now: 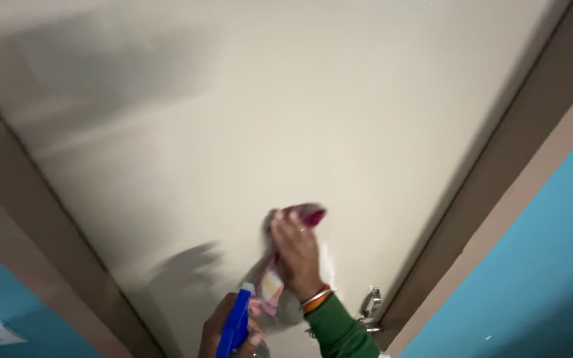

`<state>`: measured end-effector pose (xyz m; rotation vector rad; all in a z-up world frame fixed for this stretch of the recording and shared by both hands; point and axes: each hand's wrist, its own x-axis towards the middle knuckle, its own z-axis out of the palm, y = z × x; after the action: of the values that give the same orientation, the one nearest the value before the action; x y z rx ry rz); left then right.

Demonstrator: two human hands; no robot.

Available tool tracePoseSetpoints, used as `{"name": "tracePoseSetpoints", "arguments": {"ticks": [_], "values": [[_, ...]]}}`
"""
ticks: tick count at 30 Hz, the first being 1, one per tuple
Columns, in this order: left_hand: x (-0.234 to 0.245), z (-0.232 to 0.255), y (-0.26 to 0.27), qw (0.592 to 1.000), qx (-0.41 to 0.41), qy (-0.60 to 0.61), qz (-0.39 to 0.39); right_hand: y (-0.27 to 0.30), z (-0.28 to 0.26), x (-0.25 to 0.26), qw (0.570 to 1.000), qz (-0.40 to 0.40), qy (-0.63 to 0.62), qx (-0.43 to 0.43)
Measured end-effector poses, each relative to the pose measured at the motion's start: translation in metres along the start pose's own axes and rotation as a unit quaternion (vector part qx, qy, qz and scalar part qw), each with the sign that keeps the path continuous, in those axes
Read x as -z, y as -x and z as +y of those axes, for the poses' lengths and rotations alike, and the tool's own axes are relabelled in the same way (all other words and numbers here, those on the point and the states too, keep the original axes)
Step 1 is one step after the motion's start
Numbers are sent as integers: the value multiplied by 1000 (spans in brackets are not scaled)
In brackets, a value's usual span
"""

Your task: The person cleans the wooden frame of a bed and a nearby door using a spray bottle and a cloth. They spray the surfaces and wipe them down with a cloth, moving from the bed frame to the door.

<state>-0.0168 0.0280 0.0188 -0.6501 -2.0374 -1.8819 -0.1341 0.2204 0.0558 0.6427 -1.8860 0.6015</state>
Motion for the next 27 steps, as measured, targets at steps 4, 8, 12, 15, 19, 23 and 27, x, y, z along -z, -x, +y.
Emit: {"name": "tracePoseSetpoints", "arguments": {"ticks": [4,8,12,15,19,23,27], "values": [[-10,4,-3,1000,0,-10,-7,37,-5,0,997,-65,-31,5],[-16,14,-7,999,33,-14,-8,49,25,-4,999,-2,34,6],[-20,28,-15,999,-38,-15,-9,16,63,22,985,129,107,-37],[-20,42,-19,1000,-4,-12,-15,-7,62,45,977,140,108,-117],[-29,57,-28,1000,-8,-18,-5,-6,53,20,981,157,84,-79],[-39,71,-38,1000,-15,18,-20,51,38,-6,999,30,4,-11],[-42,80,-48,978,-187,-91,-22,90,46,2,999,-35,21,-32]]}}
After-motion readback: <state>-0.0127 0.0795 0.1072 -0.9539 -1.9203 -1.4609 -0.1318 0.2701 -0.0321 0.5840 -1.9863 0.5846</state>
